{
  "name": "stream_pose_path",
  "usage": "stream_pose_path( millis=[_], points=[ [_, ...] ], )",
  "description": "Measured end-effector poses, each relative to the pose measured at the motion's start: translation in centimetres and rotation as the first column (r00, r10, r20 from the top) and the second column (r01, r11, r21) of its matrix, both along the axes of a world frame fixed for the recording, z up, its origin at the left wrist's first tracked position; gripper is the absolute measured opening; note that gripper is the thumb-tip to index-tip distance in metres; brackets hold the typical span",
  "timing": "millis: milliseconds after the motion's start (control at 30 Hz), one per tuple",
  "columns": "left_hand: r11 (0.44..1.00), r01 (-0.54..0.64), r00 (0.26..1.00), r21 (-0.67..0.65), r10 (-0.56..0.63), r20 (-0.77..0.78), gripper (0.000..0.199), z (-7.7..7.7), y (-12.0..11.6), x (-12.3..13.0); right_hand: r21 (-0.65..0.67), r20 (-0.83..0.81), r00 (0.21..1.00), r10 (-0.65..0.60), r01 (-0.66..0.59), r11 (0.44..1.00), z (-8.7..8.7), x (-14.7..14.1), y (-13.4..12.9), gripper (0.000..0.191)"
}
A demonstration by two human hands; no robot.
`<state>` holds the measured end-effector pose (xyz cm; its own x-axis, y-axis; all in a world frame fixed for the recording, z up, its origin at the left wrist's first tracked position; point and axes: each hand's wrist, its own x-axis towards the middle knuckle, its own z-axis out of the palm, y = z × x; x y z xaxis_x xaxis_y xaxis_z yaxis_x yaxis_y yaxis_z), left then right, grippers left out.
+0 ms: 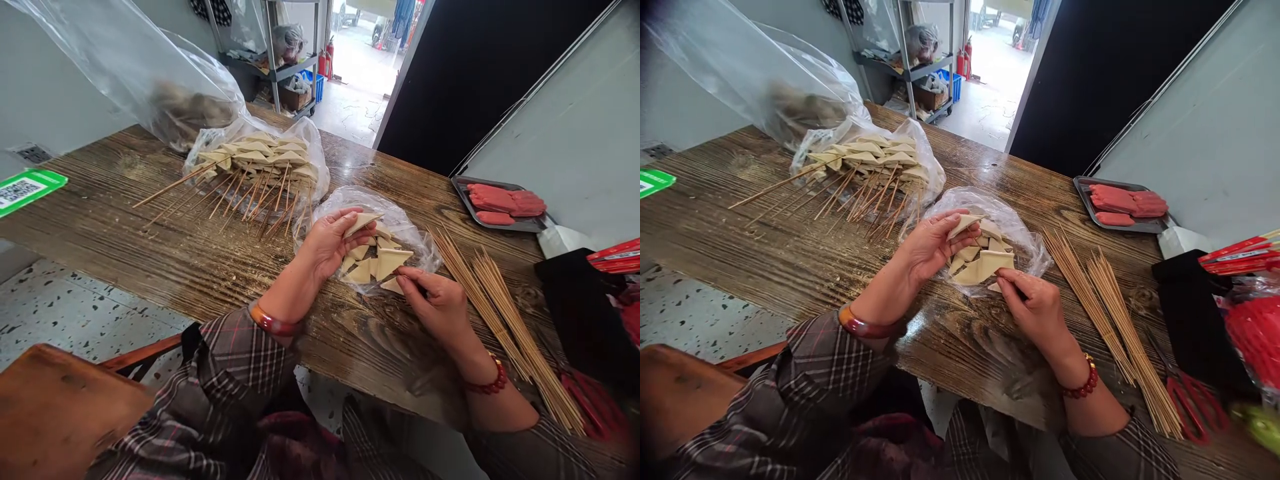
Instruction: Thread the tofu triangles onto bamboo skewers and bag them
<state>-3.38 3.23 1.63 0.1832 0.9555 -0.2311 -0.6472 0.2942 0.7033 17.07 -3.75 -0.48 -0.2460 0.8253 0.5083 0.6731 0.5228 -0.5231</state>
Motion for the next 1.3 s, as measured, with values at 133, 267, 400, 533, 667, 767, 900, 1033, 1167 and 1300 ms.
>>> stream_pose_path(
  millis=[133, 267, 400, 533, 667, 767, 900, 1033, 1167, 1300],
  points=[
    [0.999, 0.031, 0.999, 0.026, -0.032, 0.043, 0.022, 0.50, -0.24, -0.02, 0.014, -0.011, 1.000, 0.004, -0.003, 1.000, 0.05, 0.05, 0.09, 0.016],
    [1.000, 0.016, 0.999, 0.010, -0.017, 0.048, 0.026, 0.73, -0.36, -0.06, 0.007, -0.008, 1.000, 0.008, -0.008, 1.000, 0.14, 0.11, 0.08, 0.016],
    [0.999, -0.021, 0.998, -0.025, 0.023, 0.057, 0.030, 0.73, -0.43, -0.11, -0.003, 0.000, 1.000, 0.005, -0.005, 1.000, 0.21, 0.16, -0.04, 0.015],
    [0.998, -0.035, 0.998, -0.058, 0.038, 0.052, 0.032, 0.91, -0.52, -0.19, -0.016, 0.014, 0.999, 0.032, -0.031, 0.999, 0.17, 0.20, -0.08, 0.016],
    [0.998, -0.017, 0.999, -0.066, 0.021, 0.049, 0.029, 0.89, -0.50, -0.21, -0.019, 0.025, 0.999, 0.039, -0.039, 0.999, -0.01, 0.28, 0.02, 0.016],
    [0.998, 0.005, 0.999, -0.059, -0.002, 0.052, 0.026, 0.66, -0.45, -0.20, -0.017, 0.027, 0.999, 0.034, -0.033, 0.999, -0.13, 0.34, 0.09, 0.017],
    [0.999, 0.019, 0.998, -0.047, -0.017, 0.058, 0.025, 0.44, -0.42, -0.20, -0.018, 0.025, 0.999, 0.040, -0.040, 0.999, -0.13, 0.34, 0.12, 0.017],
    [0.999, 0.029, 0.998, -0.046, -0.026, 0.065, 0.024, 0.51, -0.47, -0.23, -0.011, 0.024, 0.998, 0.054, -0.054, 0.998, -0.08, 0.34, 0.10, 0.016],
    [0.999, 0.029, 0.997, -0.043, -0.026, 0.068, 0.023, 0.53, -0.55, -0.26, -0.027, 0.032, 0.999, 0.039, -0.038, 0.999, -0.06, 0.32, 0.04, 0.017],
    [0.999, 0.027, 0.998, -0.044, -0.024, 0.064, 0.024, 0.45, -0.50, -0.26, -0.024, 0.032, 0.999, 0.043, -0.042, 0.999, -0.01, 0.27, 0.04, 0.018]
  ],
)
